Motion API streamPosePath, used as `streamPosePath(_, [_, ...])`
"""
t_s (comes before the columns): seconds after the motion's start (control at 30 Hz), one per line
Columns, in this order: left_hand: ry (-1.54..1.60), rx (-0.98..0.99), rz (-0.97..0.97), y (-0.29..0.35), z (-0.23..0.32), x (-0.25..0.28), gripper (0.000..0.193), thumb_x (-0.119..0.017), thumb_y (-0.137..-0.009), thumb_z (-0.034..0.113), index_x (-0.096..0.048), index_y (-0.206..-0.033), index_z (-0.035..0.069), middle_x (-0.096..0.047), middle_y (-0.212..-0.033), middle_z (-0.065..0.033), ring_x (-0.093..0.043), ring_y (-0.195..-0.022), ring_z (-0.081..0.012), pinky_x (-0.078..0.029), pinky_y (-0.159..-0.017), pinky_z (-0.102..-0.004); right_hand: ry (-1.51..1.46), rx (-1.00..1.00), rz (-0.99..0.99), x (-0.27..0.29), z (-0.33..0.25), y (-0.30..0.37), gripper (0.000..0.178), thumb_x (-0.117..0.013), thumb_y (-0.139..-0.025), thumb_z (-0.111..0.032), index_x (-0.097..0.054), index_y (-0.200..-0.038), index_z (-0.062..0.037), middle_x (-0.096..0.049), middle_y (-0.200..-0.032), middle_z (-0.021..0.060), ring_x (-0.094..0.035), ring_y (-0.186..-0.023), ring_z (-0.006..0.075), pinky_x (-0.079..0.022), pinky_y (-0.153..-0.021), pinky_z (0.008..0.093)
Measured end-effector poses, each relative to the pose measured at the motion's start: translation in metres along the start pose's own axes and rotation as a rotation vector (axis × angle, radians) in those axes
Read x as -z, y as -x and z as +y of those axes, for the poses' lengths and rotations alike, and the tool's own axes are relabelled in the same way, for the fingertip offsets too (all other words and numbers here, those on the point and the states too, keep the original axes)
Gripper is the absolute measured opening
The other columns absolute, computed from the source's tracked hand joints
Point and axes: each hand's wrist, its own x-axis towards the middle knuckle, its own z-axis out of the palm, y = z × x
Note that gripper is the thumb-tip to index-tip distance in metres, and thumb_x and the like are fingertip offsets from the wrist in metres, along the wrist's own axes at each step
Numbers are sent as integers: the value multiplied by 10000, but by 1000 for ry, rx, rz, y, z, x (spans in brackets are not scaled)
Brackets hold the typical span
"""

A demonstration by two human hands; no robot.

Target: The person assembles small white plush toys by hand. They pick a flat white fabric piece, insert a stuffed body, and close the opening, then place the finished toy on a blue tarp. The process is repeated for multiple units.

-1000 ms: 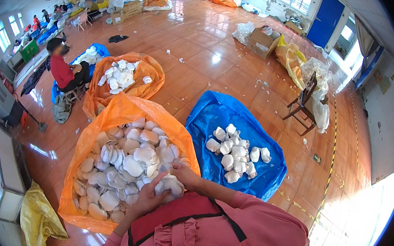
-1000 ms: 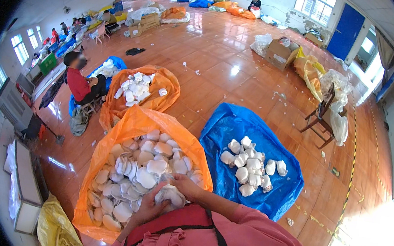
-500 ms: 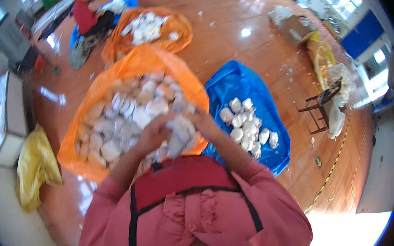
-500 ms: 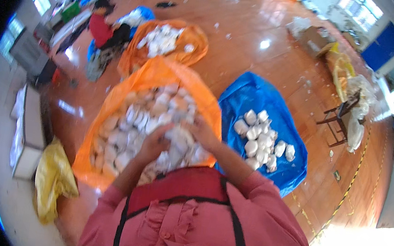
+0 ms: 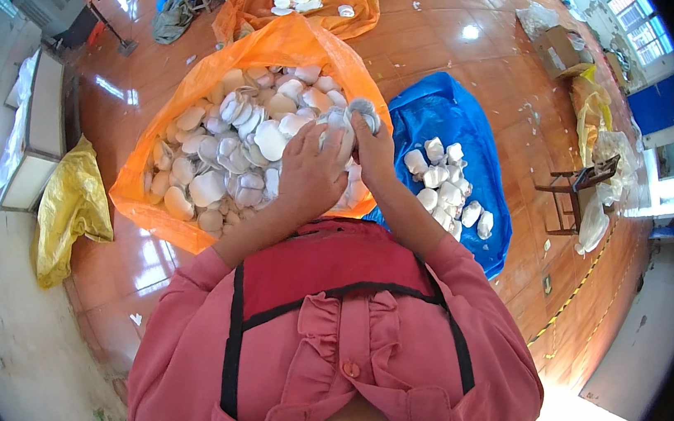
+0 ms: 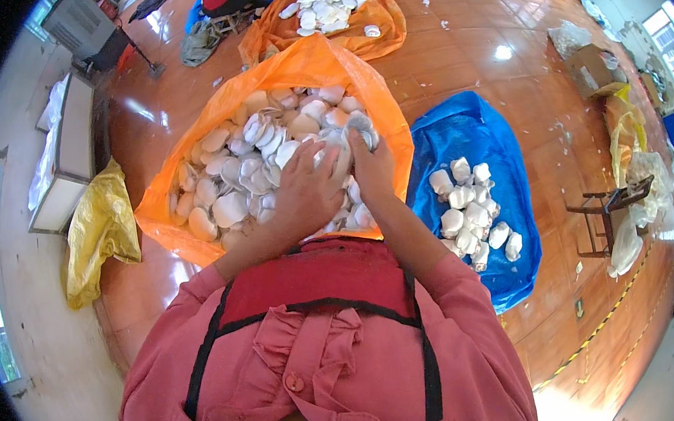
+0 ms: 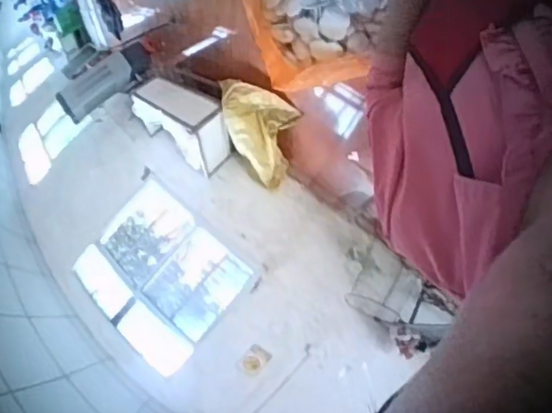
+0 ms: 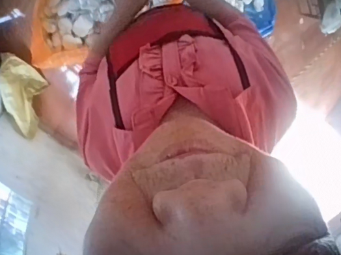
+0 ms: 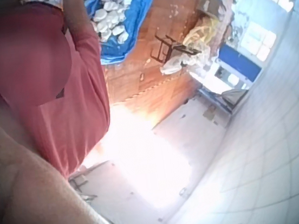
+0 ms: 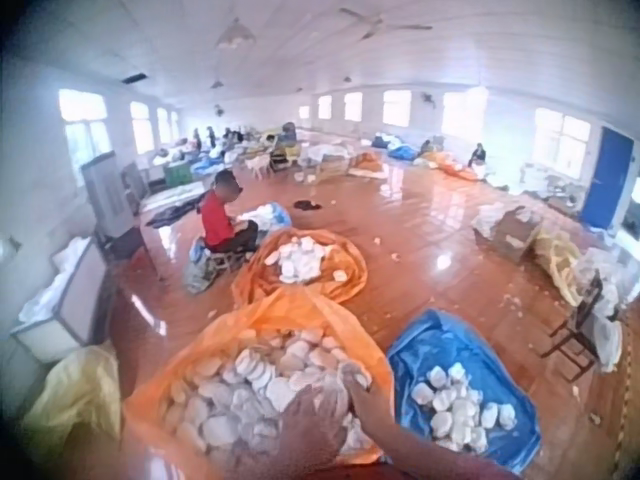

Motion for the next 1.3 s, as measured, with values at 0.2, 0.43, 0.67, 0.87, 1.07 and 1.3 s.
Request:
streamPosePath(0.2, [-1,184,-54,12,-15,-34,708,-717,-730,204,-402,-1347,58,-506,-1217,-254,-585,-995,-416,-495,-804,-467,100,147,54,-15,24,2,371,-622,-890,-300,-610,-1030,43,-654,-873,136,-623,-782,206,-495,-685,335])
streamPosePath(0.43, [149,234,-433,20,-33,-33,744,-686,-781,235,-333,-1401,24,-640,-892,-230,-645,-775,-381,-510,-664,-458,354,112,56,-1,31,6,371,-617,-888,-308,-619,-1061,21,-655,-822,138,-627,-700,194,-493,-617,334])
streamPosePath(0.67, [75,-37,-548,31,-56,-26,799,-680,-801,360,-309,-1415,9,-638,-816,-186,-644,-686,-338,-502,-585,-414,217,-54,-148,8,12,21,339,-601,-911,-319,-634,-1057,-14,-577,-639,31,-517,-472,104,-416,-433,275])
streamPosePath(0.87, [70,-55,-480,14,-50,-12,748,-703,-767,411,-416,-1337,20,-638,-910,-163,-637,-815,-318,-499,-649,-416,98,-156,-37,5,13,18,400,-601,-909,-336,-596,-1108,11,-588,-702,64,-520,-481,105,-411,-416,263])
streamPosePath(1.07, [-122,-116,-312,4,-10,13,395,-705,-756,417,-610,-943,82,-599,-840,-111,-624,-818,-260,-487,-623,-392,326,26,48,2,36,9,486,-612,-884,-363,-565,-1136,51,-642,-814,186,-626,-659,247,-494,-571,353])
streamPosePath(1.3, [-194,28,-455,10,-20,-14,425,-644,-802,458,-588,-594,92,-571,-532,-104,-592,-521,-293,-454,-486,-414,487,133,43,2,21,16,448,-603,-888,-374,-604,-1067,37,-653,-858,189,-629,-776,256,-494,-697,356])
